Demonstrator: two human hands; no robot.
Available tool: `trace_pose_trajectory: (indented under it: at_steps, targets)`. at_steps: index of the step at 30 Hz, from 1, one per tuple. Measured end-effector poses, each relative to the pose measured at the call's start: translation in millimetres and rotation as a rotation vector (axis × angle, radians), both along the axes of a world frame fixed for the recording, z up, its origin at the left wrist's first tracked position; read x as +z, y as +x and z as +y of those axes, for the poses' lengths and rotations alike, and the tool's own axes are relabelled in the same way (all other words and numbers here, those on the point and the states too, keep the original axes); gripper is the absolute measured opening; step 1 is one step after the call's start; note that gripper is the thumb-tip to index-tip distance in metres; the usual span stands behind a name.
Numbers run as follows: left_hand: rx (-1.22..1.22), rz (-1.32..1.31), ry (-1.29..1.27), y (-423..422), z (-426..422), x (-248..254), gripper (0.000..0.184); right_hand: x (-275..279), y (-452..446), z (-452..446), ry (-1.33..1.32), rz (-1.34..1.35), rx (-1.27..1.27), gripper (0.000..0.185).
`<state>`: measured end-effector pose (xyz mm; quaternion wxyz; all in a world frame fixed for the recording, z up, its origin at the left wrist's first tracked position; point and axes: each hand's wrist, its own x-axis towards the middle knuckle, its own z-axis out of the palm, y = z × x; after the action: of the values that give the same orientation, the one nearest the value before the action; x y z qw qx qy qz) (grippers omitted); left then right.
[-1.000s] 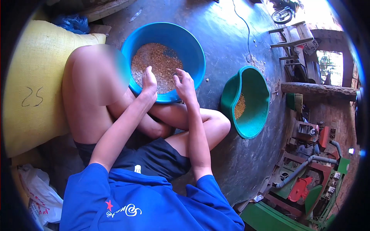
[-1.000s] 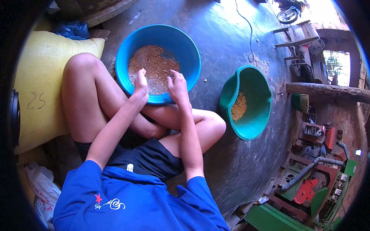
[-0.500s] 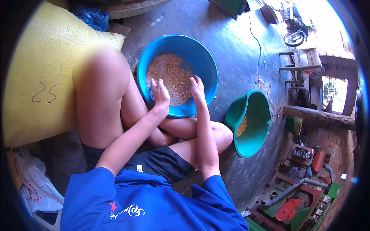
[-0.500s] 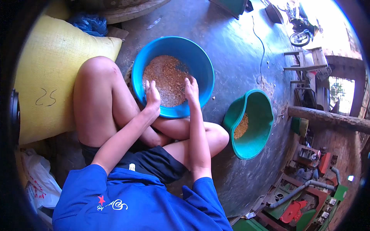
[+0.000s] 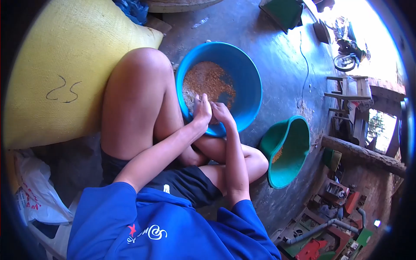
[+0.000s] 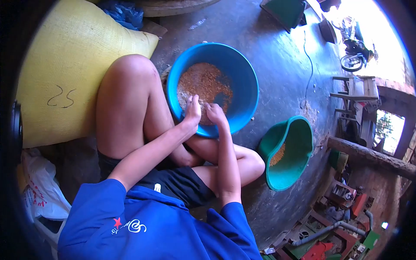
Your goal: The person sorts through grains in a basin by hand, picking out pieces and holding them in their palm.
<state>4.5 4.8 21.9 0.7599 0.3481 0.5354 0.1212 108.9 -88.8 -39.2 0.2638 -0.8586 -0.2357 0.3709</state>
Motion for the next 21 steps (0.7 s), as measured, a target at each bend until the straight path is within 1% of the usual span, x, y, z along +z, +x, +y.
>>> trace_pose_trajectory:
  at_steps: [2, 3, 4, 5, 6, 7, 10, 11, 12, 13, 15, 17, 18, 20, 21]
  targets:
    - [-0.026, -0.053, -0.088, -4.4, 1.0, -3.5, 0.068, 26.8, -6.2, -3.6, 0.190, 0.371, -0.155, 0.040]
    - [-0.038, -0.090, -0.141, -5.3, 0.4, -6.9, 0.057, 47.8, -12.2, 1.4, 0.273, 0.341, -0.182, 0.037]
    - [-0.050, -0.124, -0.190, -5.2, -0.1, -9.9, 0.050, 50.1, -11.1, -2.0, 0.320, 0.294, -0.198, 0.038]
    - [0.006, -0.195, -0.251, -3.1, -0.9, -12.3, 0.048, 51.9, -9.9, -3.7, 0.370, 0.250, -0.215, 0.039]
    - [0.059, -0.264, -0.310, -0.9, -2.1, -14.7, 0.046, 52.2, -11.4, -5.1, 0.422, 0.207, -0.234, 0.040]
    - [0.109, -0.331, -0.368, -0.2, -4.2, -16.8, 0.044, 76.5, -26.0, 3.6, 0.575, 0.218, -0.290, 0.044]
    - [0.163, -0.404, -0.428, -6.9, 4.9, 32.7, 0.042, 131.4, -42.2, -1.6, 0.571, 0.130, -0.274, 0.044]
    - [0.111, -0.443, -0.453, -2.8, 8.0, 20.7, 0.045, 142.1, -47.3, -3.9, 0.624, 0.189, -0.337, 0.045]
    - [0.106, -0.477, -0.466, -0.4, 6.1, 9.3, 0.046, 148.4, -48.7, -9.2, 0.623, 0.144, -0.341, 0.045]
    - [0.100, -0.513, -0.481, -0.8, 7.3, 16.4, 0.047, 156.5, -50.6, -12.3, 0.657, 0.123, -0.355, 0.045]
    - [0.062, -0.588, -0.496, -4.4, 8.3, 23.5, 0.053, 160.0, -53.3, -20.1, 0.714, 0.073, -0.395, 0.043]
    - [0.034, -0.590, -0.496, -9.0, 9.0, 36.9, 0.054, 152.0, -52.6, -27.8, 0.770, 0.016, -0.448, 0.037]
    - [0.023, -0.593, -0.491, -10.6, 11.4, 43.6, 0.055, 142.8, -50.8, -32.7, 0.738, -0.067, -0.459, 0.030]
    - [-0.014, -0.642, -0.498, -11.2, 13.3, 42.4, 0.059, 136.5, -52.8, -35.9, 0.616, -0.205, -0.501, 0.024]
    - [-0.025, -0.652, -0.487, -12.0, 13.5, 41.8, 0.059, 133.3, -53.9, -36.8, 0.616, -0.262, -0.481, 0.023]
